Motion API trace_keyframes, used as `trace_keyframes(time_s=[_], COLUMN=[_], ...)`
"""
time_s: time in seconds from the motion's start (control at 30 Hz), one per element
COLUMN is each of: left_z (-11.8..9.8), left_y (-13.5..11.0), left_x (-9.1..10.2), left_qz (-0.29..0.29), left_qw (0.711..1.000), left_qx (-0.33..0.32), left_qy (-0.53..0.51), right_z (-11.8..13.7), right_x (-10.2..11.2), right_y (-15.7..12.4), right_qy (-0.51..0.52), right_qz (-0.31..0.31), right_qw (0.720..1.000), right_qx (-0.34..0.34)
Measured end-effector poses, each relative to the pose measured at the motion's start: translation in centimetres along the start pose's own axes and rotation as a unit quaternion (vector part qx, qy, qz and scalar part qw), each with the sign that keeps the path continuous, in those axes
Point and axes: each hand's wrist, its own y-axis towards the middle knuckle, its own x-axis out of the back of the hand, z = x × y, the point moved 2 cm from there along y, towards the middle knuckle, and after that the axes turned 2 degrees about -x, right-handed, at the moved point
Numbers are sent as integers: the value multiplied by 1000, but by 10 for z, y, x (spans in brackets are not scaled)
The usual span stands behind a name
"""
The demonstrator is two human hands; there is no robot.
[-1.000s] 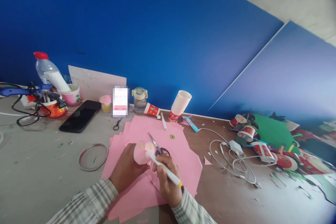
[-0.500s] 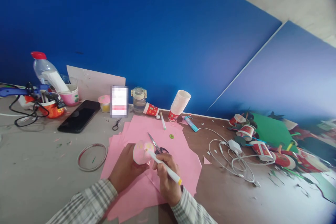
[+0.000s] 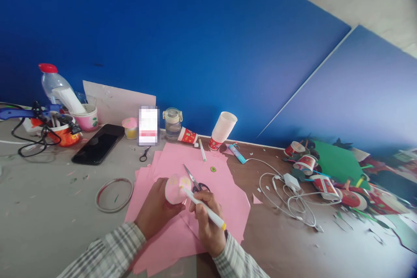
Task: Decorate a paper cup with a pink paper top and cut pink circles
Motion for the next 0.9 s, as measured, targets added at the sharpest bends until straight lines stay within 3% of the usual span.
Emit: trace_keyframes(time_s=[0.9], left_z=[-1], left_y=[0], left_x=[1], left_qz=[0], left_qw=[1000], left_qx=[-4], left_qy=[6], right_z=[-2], right_x=[2], right_y=[-4], right_qy=[-5], right_qz=[1], right_qw=[1000], right_qx=[-11])
